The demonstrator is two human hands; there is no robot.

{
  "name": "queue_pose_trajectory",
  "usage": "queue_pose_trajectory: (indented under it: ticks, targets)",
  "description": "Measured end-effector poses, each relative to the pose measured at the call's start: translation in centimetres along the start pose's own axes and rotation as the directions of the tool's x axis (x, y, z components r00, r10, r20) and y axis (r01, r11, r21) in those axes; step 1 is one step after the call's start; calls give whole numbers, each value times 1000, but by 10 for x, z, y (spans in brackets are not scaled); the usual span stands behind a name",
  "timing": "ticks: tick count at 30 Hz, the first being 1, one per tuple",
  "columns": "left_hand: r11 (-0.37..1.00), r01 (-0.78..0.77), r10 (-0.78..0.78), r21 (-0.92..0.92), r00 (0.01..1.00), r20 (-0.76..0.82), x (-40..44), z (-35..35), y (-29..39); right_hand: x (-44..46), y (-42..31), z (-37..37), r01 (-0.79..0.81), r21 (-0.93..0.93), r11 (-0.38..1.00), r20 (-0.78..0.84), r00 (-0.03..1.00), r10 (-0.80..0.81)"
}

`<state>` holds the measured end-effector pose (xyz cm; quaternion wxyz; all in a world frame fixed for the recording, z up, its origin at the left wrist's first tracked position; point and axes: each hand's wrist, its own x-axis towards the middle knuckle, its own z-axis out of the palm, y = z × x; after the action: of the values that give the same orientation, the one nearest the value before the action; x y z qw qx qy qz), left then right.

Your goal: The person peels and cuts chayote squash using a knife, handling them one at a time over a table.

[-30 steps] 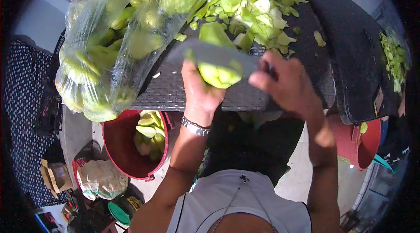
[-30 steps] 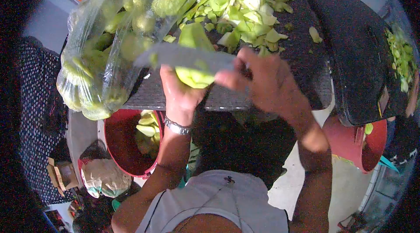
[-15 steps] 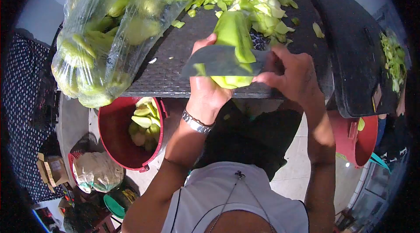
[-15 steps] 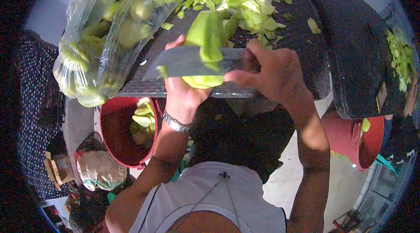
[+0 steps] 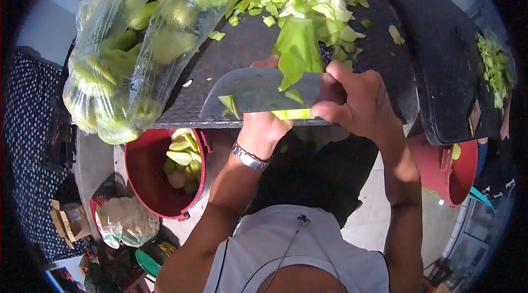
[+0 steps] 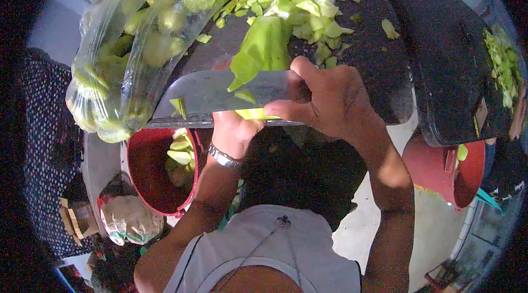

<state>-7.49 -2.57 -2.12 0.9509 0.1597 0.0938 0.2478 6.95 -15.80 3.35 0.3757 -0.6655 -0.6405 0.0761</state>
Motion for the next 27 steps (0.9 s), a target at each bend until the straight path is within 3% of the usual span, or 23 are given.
queue_pose_trajectory:
  ticks: [3, 12, 14, 15, 19, 22, 23, 24, 27]
  targets:
    - [992, 104, -101, -70, 994, 36, 2, 2, 5, -1, -2, 1, 19, -39, 999, 3, 1000, -19]
    - [991, 127, -125, -46, 991, 46, 10, 0, -2, -7, 9, 4, -11, -36, 999, -10, 1000, 10]
    - [989, 26, -36, -148, 997, -66, 4, -8, -6, -10, 30, 4, -77, -74, 994, -31, 997, 75]
    - [997, 70, -73, 40, 994, 80, -4, -3, -4, -11, 36, 4, -109, -92, 990, -41, 994, 106]
    - [952, 67, -113, -300, 984, -138, 9, -31, -4, -13, 31, 12, -168, 15, 986, -64, 984, 168]
    - [986, 86, -70, 141, 991, -115, 0, -4, -9, -8, 40, 9, -166, -26, 986, -64, 984, 164]
    - [993, 115, -112, 38, 990, -81, 2, -6, -5, -6, 50, 5, -206, -68, 976, -61, 978, 202]
    - [963, 129, -84, 236, 977, -194, 2, 6, -2, -3, 59, 1, -240, -114, 964, -59, 970, 235]
    - [982, 116, -113, 152, 993, -29, 4, 4, -1, 1, 56, -2, -232, -87, 969, -60, 972, 228]
